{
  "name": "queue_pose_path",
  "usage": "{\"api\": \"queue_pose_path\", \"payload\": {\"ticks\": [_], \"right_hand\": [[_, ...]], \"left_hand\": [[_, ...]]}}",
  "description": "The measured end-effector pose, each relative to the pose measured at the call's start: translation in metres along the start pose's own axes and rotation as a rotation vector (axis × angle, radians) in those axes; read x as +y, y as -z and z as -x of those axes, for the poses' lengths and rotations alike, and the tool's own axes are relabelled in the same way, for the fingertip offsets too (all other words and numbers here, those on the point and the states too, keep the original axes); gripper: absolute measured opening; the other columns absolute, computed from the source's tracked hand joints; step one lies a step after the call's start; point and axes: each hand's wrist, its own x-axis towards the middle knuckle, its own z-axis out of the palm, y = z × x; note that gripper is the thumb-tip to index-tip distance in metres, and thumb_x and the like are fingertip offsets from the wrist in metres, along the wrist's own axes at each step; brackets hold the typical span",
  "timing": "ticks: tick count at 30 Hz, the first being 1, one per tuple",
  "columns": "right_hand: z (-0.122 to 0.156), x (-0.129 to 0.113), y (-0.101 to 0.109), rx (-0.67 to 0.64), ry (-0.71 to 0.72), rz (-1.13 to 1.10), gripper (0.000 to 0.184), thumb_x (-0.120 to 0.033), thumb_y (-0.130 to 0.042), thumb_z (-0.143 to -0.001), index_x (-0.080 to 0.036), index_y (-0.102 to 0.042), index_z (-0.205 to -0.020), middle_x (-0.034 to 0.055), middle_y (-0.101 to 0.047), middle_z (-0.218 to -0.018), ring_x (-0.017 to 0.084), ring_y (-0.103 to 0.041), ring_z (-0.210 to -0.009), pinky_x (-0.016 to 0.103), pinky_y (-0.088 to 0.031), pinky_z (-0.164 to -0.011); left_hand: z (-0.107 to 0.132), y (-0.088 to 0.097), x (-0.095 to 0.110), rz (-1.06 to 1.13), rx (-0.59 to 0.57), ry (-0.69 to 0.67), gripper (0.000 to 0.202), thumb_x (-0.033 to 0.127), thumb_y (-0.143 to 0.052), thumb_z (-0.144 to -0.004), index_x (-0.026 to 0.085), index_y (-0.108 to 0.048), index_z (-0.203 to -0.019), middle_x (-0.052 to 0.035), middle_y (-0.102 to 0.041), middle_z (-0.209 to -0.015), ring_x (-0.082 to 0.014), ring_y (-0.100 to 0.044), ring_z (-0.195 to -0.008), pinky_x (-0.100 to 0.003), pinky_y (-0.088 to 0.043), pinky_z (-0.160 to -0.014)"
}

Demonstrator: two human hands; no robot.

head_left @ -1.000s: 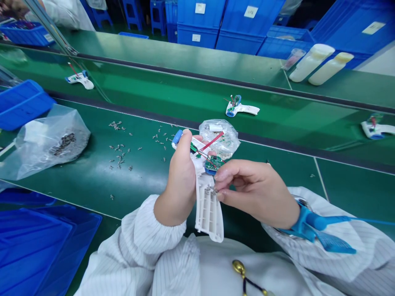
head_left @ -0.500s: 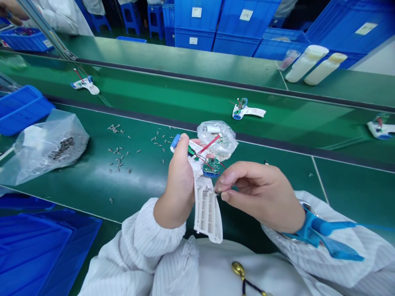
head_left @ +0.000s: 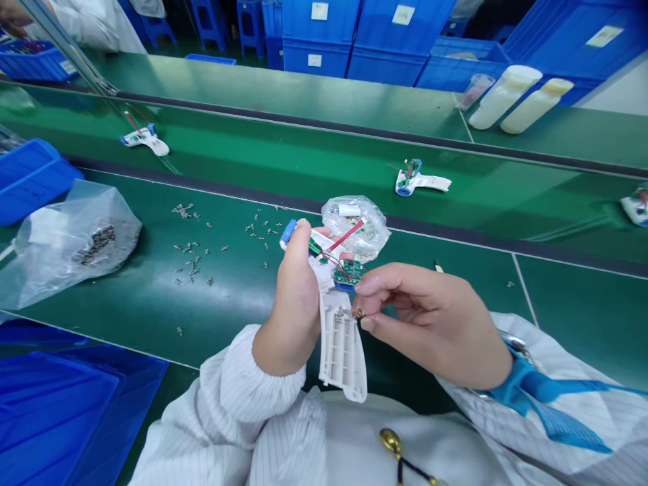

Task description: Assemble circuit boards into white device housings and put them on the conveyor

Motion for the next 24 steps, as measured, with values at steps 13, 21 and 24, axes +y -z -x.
{"api": "queue_pose_path", "payload": {"ticks": [13, 21, 24], "right_hand": [[-0.0033, -0.001, -0.0009, -0.087, -0.256, -0.106, 0.034, -0.005, -0.057, -0.07, -0.014, -0.063, -0.102, -0.0036, -0.061, -0.064, 0.004, -0.051, -0.05, 0.014, -0.044, -0.047], [-0.0053, -0.0033, 0.0004, -0.106, -0.319, -0.176, 0.041, -0.001, -0.057, -0.067, -0.018, -0.065, -0.104, -0.0048, -0.063, -0.064, 0.001, -0.052, -0.048, 0.008, -0.043, -0.047], [-0.0054, -0.0039, 0.001, -0.11, -0.348, -0.212, 0.042, -0.001, -0.057, -0.067, -0.018, -0.066, -0.104, -0.0047, -0.063, -0.064, 0.001, -0.053, -0.049, 0.008, -0.043, -0.047]], "left_hand": [[0.0, 0.0002, -0.0016, 0.021, -0.042, 0.115, 0.036, 0.052, -0.049, -0.081, 0.019, -0.06, -0.071, -0.0049, -0.059, -0.064, -0.0243, -0.066, -0.072, -0.036, -0.053, -0.066], [0.0019, 0.0016, -0.0026, -0.011, -0.063, 0.103, 0.035, 0.053, -0.049, -0.08, 0.021, -0.061, -0.072, -0.0032, -0.056, -0.057, -0.0252, -0.066, -0.072, -0.035, -0.053, -0.064], [0.0021, 0.0018, -0.0029, -0.007, -0.061, 0.106, 0.033, 0.05, -0.05, -0.081, 0.021, -0.06, -0.071, -0.0039, -0.058, -0.058, -0.0251, -0.066, -0.073, -0.035, -0.053, -0.064]]}}
